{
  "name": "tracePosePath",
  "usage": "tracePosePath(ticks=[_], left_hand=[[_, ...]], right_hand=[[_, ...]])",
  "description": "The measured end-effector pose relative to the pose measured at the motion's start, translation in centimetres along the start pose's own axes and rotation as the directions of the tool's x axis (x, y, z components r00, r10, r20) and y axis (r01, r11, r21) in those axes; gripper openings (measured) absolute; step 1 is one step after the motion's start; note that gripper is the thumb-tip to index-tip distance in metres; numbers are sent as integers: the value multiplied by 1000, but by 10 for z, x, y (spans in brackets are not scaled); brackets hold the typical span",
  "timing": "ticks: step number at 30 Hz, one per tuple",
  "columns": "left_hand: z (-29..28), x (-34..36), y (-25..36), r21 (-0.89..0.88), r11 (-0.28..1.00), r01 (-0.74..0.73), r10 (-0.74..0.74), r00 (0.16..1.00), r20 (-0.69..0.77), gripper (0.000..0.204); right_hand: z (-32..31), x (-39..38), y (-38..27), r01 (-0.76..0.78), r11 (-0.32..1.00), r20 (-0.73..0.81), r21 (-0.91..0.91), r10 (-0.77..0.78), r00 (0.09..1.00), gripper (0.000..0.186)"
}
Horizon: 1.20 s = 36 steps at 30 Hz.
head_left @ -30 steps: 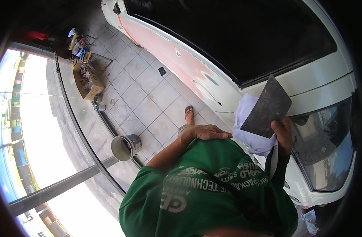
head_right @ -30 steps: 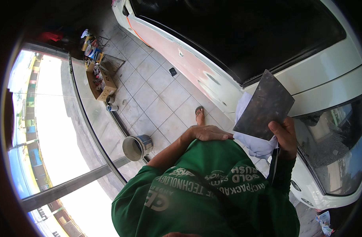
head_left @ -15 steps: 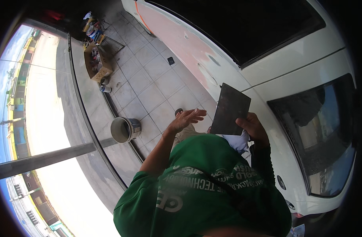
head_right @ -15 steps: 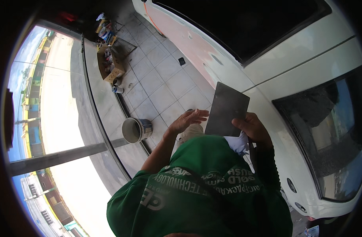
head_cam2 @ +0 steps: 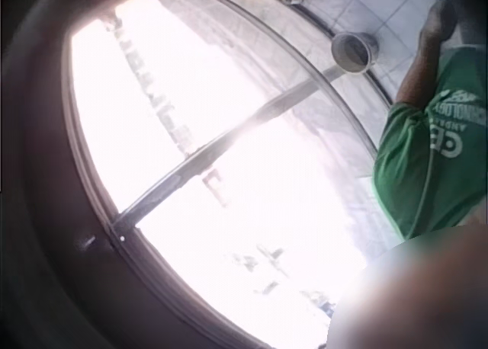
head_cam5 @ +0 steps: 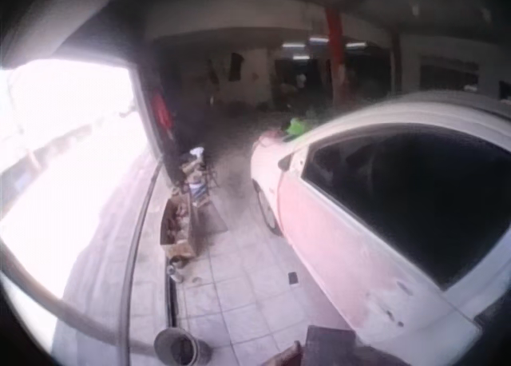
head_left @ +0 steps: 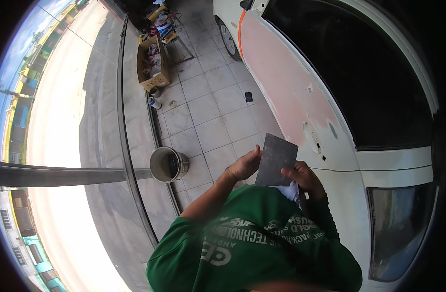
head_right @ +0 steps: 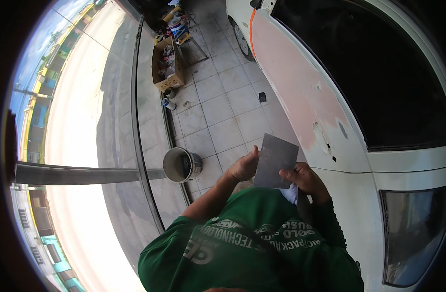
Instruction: The person sands a pink primer patch on a white car door with a sanding block, wipes the surface with a cloth, and then uses a heat gun on the same area. The person also plugs in the heat gun cord during the process.
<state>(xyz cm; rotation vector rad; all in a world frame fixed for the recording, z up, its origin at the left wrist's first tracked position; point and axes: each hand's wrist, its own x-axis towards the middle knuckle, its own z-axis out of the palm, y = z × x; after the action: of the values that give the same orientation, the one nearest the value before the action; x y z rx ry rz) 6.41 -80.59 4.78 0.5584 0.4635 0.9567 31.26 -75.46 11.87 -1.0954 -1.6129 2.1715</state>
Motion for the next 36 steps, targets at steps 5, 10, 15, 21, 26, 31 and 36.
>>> tracePosePath(ticks=[5, 10, 15, 21, 26, 31, 36], left_hand=[[-69, -51, 33, 190, 974, -121, 142, 985, -103, 57], [-110, -64, 75, 256, 965, -55, 128, 952, -279, 22], [-163, -63, 129, 122, 967, -225, 253, 775, -579, 21], [-284, -80, 165, 157, 976, -154, 211, 461, -862, 24], [-309, -57, 235, 198, 969, -144, 237, 350, -906, 29], [-342, 0, 320, 382, 923, -41, 371, 352, -859, 32], [-370, 98, 424, 580, 793, -188, 600, 404, -690, 32]], right_hand=[[52, 85, -53, 98, 990, 116, 98, -109, 987, 29], [52, 165, -76, 155, 986, 38, 68, -158, 987, 24], [12, 216, -95, 60, 981, -194, 186, -23, 981, 20], [-36, 317, -85, 14, 976, -112, 217, 10, 994, 23], [-58, 427, -111, -18, 998, -39, -61, 15, 999, 36], [-95, 506, -151, -35, 959, -13, -281, 33, 999, 48], [-125, 533, -200, -77, 963, -142, -260, 40, 989, 48]])
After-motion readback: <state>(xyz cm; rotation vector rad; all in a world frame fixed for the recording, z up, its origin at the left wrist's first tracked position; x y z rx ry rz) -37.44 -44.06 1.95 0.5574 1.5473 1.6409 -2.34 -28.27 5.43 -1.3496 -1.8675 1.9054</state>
